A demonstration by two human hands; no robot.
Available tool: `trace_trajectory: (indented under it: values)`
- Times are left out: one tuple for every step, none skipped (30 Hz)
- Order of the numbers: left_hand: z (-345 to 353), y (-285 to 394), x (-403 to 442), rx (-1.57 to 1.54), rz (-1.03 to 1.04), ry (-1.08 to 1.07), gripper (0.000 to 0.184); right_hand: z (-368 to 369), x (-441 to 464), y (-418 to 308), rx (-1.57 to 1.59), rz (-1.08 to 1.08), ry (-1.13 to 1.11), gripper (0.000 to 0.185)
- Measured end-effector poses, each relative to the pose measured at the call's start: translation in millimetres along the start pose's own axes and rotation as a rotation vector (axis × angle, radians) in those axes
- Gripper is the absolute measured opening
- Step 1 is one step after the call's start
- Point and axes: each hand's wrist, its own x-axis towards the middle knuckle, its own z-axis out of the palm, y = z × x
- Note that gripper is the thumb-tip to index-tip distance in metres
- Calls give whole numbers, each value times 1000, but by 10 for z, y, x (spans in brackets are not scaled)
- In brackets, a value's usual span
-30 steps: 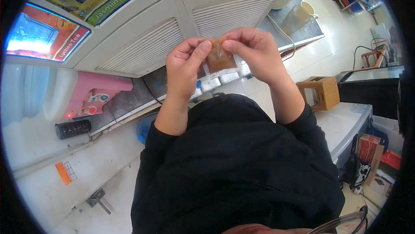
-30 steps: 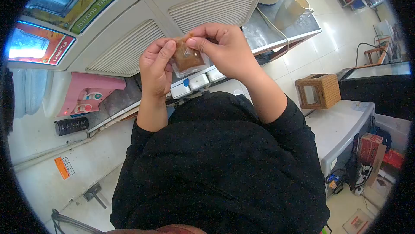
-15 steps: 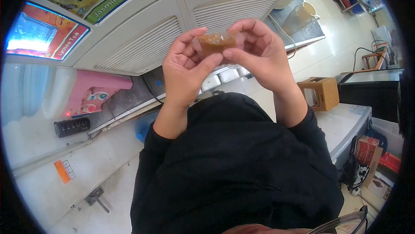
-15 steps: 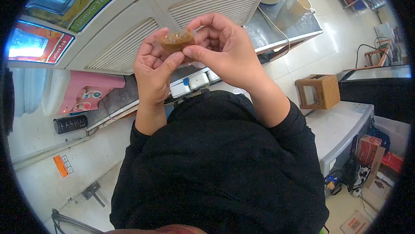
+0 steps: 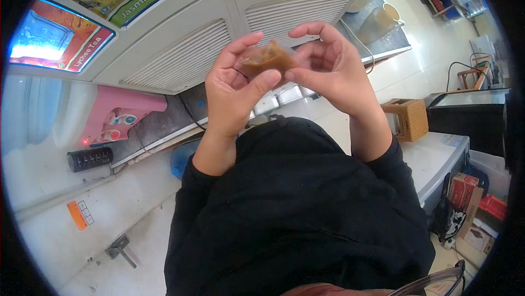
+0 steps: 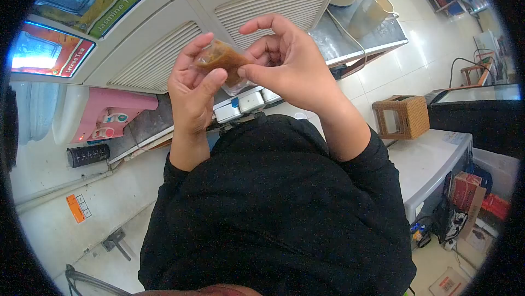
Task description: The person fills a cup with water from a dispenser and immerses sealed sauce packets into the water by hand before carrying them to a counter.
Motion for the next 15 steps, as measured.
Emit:
trace_trajectory:
  values:
    - [-32,1,-2,35,2,-2,55,10,-4,3,6,-1,-6,52]
    - [-55,-5,-1,70,6,-6,55,24,-6,4,11,-3,-12,50]
    - [-71,-22,-3,54,24,15,53,40,-6,5,16,-5,-18,49]
    - [-88,-44,-5,39,42,35,52,63,-1,26,16,-37,-9,49]
    - [-101,-56,-8,23,60,56,51,92,4,65,17,-69,0,49]
    - [-111,-59,-7,4,67,72,51,116,10,92,17,-101,8,50]
    - [-122,-59,-7,-14,73,89,50,132,11,101,32,-87,1,50]
    - [-129,-57,-9,-33,80,106,50,146,11,108,47,-73,-6,50]
    - [-124,-48,-12,-43,74,111,49,154,11,112,61,-59,-12,51]
    - [-109,-32,-15,-54,67,118,48,155,11,115,88,-49,-10,50]
    - [-99,-17,-18,-66,61,124,48,152,13,116,115,-40,-9,50]
    - [-98,-8,-22,-54,62,116,47,147,14,117,142,-31,-8,50]
    - [-97,1,-26,-43,63,108,46,137,21,118,137,-43,-3,49]
    - [-98,7,-27,-31,64,99,45,122,32,120,131,-55,1,49]
    - [-107,10,-26,-70,48,88,43,108,44,119,126,-67,6,48]
